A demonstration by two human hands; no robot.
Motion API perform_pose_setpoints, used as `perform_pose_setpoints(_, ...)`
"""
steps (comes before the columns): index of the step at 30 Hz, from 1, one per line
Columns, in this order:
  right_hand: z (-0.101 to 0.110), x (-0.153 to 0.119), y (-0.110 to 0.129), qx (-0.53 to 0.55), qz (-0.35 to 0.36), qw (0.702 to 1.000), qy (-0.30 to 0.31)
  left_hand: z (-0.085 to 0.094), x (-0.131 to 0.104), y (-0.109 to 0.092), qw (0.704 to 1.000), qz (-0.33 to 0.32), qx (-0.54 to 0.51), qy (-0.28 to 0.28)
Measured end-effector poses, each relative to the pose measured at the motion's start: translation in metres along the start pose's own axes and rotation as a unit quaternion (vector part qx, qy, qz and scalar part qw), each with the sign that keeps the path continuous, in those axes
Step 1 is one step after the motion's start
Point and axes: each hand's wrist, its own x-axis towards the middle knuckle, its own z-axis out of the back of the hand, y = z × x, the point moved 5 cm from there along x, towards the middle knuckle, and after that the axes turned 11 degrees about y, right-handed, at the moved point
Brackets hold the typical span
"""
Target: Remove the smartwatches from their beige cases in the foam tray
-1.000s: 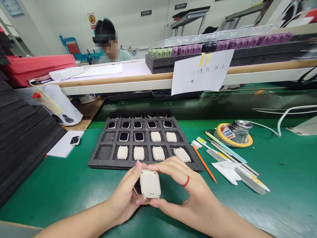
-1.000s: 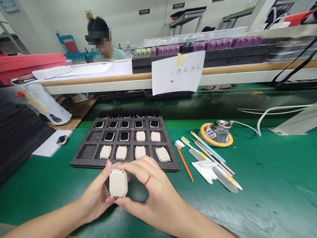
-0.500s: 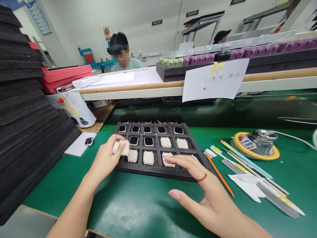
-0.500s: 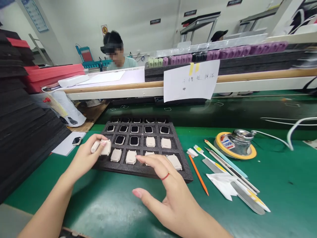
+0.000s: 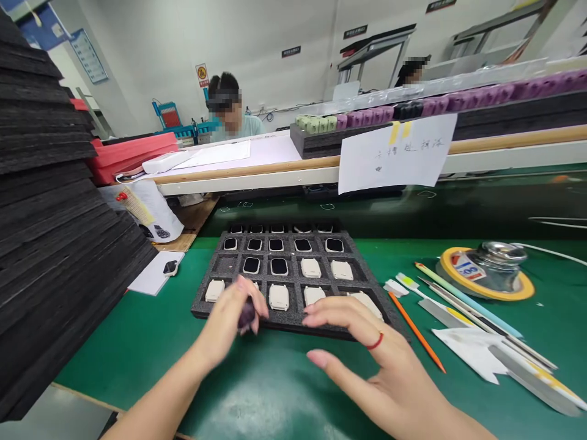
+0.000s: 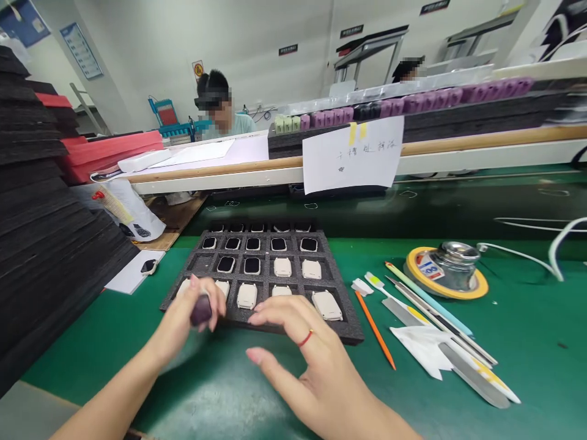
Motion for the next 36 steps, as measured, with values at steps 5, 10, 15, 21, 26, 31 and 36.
perform_pose_setpoints(5,-0.019,0.0,0.01,-0.008,0.036,0.997,0.075,-0.071,-0.014,0.006,0.956,0.094,-0.191,0.2)
perform_pose_setpoints(10,-0.019,0.003,0.004,0.027,0.017,0.997,0.065,-0.078,-0.016,0.013,0.891,0.128,-0.39,0.192)
perform_pose_setpoints(15,-0.012,0.004,0.005,0.085,0.013,0.996,0.029,-0.076,-0.018,0.01,0.838,0.112,-0.494,0.204)
perform_pose_setpoints(21,0.0,0.004,0.001,0.126,-0.009,0.991,-0.053,-0.078,-0.02,0.01,0.83,0.091,-0.51,0.206)
perform_pose_setpoints(26,0.02,-0.002,-0.013,0.202,-0.073,0.957,-0.196,-0.077,-0.024,0.011,0.827,0.087,-0.508,0.225)
perform_pose_setpoints(31,0.02,-0.005,-0.01,0.203,-0.052,0.959,-0.19,-0.075,-0.025,0.011,0.83,0.081,-0.502,0.229)
perform_pose_setpoints(36,0.017,-0.005,-0.003,0.134,0.006,0.98,-0.151,-0.075,-0.024,0.01,0.827,0.082,-0.507,0.231)
